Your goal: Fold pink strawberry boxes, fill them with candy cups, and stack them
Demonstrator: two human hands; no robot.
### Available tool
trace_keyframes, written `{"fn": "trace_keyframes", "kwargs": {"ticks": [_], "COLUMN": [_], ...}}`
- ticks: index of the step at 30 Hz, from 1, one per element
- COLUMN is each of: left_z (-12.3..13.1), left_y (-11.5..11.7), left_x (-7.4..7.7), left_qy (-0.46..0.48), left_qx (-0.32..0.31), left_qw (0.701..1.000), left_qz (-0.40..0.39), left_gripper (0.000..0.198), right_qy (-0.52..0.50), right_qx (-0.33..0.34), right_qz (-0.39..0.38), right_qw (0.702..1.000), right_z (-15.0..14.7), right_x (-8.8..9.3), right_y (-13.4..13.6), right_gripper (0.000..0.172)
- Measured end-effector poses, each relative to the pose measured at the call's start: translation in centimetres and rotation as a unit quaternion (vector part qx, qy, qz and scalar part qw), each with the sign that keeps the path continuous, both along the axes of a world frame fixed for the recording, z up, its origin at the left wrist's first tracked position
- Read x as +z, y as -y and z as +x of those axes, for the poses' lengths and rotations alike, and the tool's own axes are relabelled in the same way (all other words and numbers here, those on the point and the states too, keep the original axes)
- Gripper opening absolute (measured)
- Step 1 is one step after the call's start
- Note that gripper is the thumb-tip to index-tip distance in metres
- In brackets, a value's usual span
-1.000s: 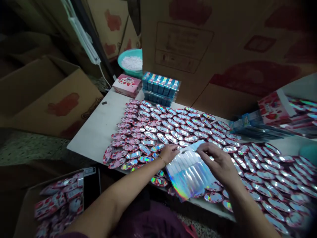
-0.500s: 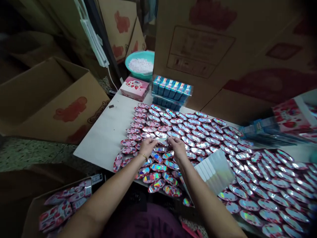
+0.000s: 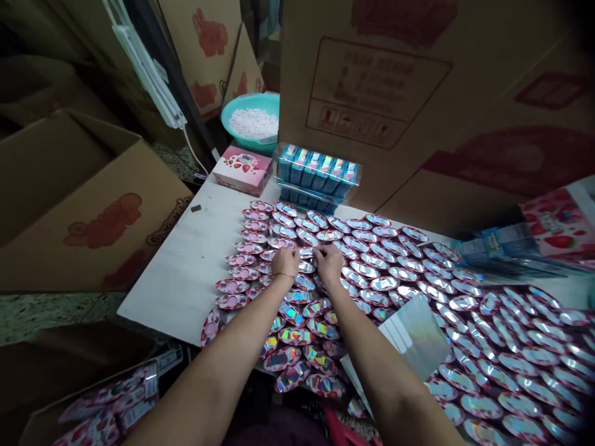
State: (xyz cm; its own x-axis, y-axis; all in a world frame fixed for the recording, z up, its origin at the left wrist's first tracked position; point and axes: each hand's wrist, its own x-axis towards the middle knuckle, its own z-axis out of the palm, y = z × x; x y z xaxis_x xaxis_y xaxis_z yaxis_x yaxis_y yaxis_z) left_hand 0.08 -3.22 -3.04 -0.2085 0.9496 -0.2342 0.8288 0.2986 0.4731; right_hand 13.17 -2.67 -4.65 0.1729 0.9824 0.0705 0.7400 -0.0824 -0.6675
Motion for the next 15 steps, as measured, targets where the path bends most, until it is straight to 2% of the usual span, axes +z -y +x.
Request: {"fn": "trace_keyframes", "kwargs": {"ticks": [5,9,12,13,15], "left_z": [0.3,-0.7,-1.2,-0.9,0.8], "left_y": [-0.6,-0.8,0.5,1.3,3.4], "left_x": [0.1,0.5,1.2,1.5,2.2], "left_qy": [0.004,0.038,0.077,0.102,0.166], "left_qx": [0.049,0.082,0.107,0.09,-0.002], "left_qw": [0.998,0.996,0.99,0.988,0.983], "left_qz": [-0.029,-0.02,0.051,0.074,0.082], "left_gripper": [0.022,0.018,0.023,0.024,0.026], "right_qy": [0.071,0.027,-0.028,-0.037,-0.03], "right_qx": [0.002,-0.025,0.001,0.008,0.001], "right_qz": [-0.018,-0.011,0.048,0.081,0.147], "right_qw": [0.997,0.999,0.998,0.996,0.989], "right_z": [-0.5,-0.5,2.3,4.0,8.3], "right_x": [0.0,1.0,3.3,4.2,6.2], "right_y": [-0.4,-0.6,0.7,1.7,4.3], "right_gripper": [0.019,0.019,0.019,0.02,0.02]}}
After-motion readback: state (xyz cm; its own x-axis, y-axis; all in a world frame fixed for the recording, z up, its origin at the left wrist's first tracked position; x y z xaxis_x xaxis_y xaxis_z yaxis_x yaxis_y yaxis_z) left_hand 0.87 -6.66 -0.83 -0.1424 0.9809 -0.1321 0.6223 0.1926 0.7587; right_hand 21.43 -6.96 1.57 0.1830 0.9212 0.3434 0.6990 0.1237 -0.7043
